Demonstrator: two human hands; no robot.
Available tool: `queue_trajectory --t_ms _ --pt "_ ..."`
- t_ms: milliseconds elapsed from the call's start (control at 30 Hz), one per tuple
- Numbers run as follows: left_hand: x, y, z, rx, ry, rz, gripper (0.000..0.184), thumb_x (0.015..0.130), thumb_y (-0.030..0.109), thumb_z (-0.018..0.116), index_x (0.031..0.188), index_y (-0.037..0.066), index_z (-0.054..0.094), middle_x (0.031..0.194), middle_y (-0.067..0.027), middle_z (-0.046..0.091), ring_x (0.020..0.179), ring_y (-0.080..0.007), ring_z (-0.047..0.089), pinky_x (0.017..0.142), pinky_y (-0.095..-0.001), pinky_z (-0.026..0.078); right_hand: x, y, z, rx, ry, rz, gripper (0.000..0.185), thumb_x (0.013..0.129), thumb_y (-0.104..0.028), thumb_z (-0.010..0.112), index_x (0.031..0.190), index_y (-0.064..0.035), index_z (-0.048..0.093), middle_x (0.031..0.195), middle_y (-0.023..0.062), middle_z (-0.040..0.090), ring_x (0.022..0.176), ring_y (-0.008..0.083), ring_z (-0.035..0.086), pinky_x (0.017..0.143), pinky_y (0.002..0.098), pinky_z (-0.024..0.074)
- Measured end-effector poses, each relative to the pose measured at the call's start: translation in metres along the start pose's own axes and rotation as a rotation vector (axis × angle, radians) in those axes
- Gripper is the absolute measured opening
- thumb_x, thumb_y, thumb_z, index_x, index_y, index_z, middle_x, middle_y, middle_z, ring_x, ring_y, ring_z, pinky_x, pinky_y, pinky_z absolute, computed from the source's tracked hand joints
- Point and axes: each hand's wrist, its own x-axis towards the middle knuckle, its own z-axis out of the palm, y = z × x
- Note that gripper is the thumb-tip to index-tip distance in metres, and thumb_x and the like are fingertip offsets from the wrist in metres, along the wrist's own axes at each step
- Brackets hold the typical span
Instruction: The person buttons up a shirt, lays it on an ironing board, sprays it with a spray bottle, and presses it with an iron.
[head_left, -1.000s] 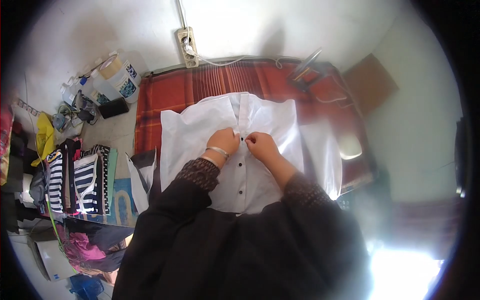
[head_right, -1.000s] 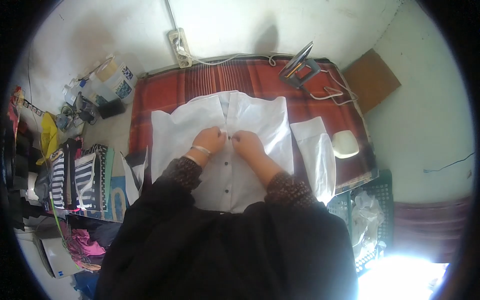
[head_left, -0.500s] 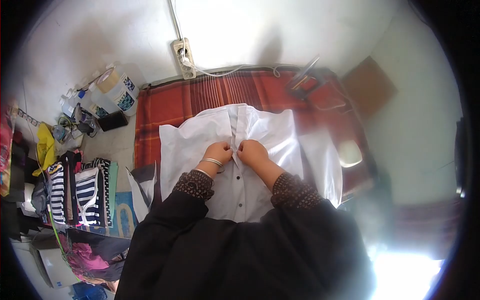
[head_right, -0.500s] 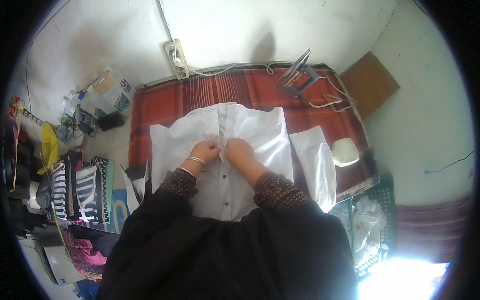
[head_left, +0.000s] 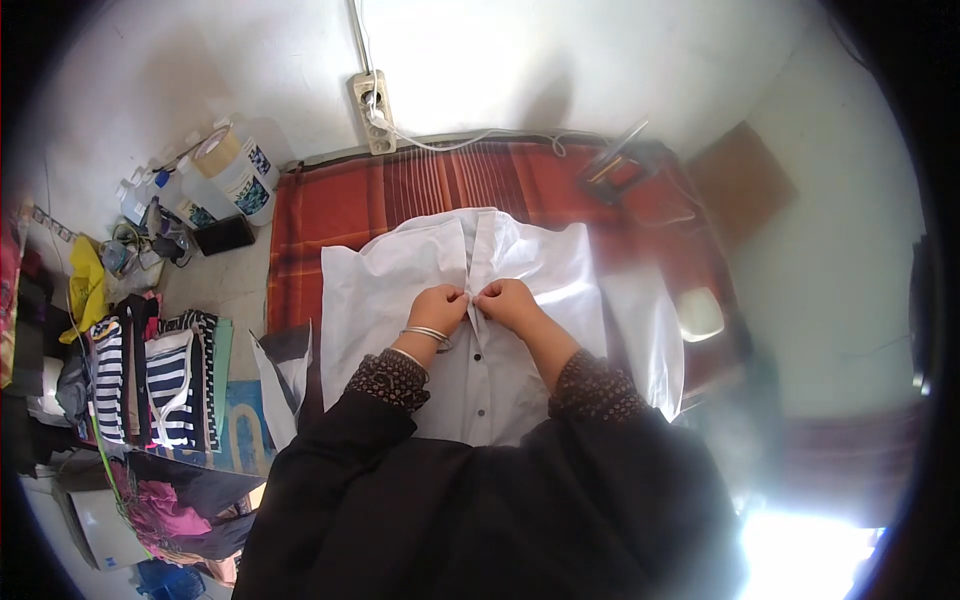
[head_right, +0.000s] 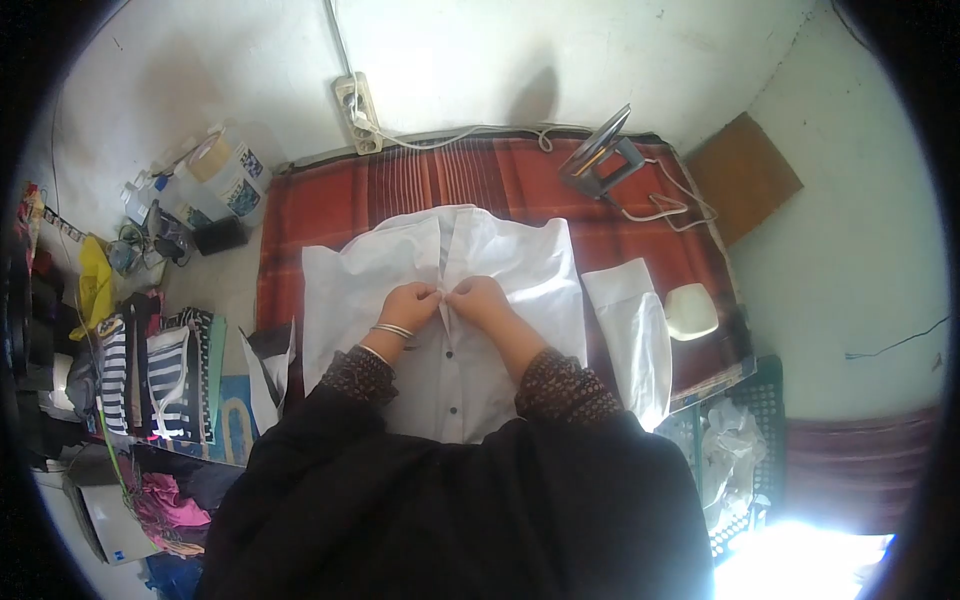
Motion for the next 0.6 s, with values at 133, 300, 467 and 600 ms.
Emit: queue_trajectory --t_ms 133,300,467,600 --pt "0.0 -0.007 0.005 -0.338 -0.097 -0.191 0.025 0.085 0.023 0.058 0.093 0.001 0.066 0.078 -0.0085 0.068 0.068 -0.0154 0.065 0.06 -0.0276 0.049 -0.002 0.001 0.002 0.015 0.042 -0.003 0.018 0.076 -0.016 0.067 0.075 0.0015 0.066 0.063 0.0059 0.064 0.054 0.0107 0.057 0.053 0.0258 0.0462" --pt "0.0 -0.04 0.025 -0.893 -0.21 -0.396 0.024 0.086 0.022 0.06 0.1 0.003 0.064 0.085 -0.0049 0.067 0.066 -0.012 0.062 0.056 -0.0225 0.046 -0.015 -0.015 0.004 0.005 0.088 0.058 0.022 0.077 -0.02 0.066 0.078 0.0024 0.067 0.066 0.0084 0.065 0.057 0.0129 0.06 0.055 0.0267 0.0476" --pt "-0.014 -0.011 0.022 -0.479 0.011 -0.161 0.018 0.081 0.018 0.066 0.089 0.002 0.065 0.078 -0.005 0.067 0.066 -0.0121 0.062 0.059 -0.0244 0.049 -0.022 -0.007 0.009 0.117 0.118 0.058 0.026 0.077 -0.024 0.066 0.082 0.0021 0.068 0.068 0.011 0.066 0.061 0.0157 0.062 0.059 0.0283 0.0488" --pt "-0.018 -0.009 0.03 -0.113 0.177 0.087 0.016 0.079 0.017 0.067 0.086 0.003 0.065 0.077 -0.0083 0.067 0.066 -0.0156 0.064 0.063 -0.0268 0.05 -0.035 -0.019 0.002 -0.01 0.18 0.027 0.026 0.078 -0.023 0.066 0.085 0.0022 0.068 0.071 0.0099 0.067 0.065 0.0144 0.062 0.061 0.0284 0.0485"
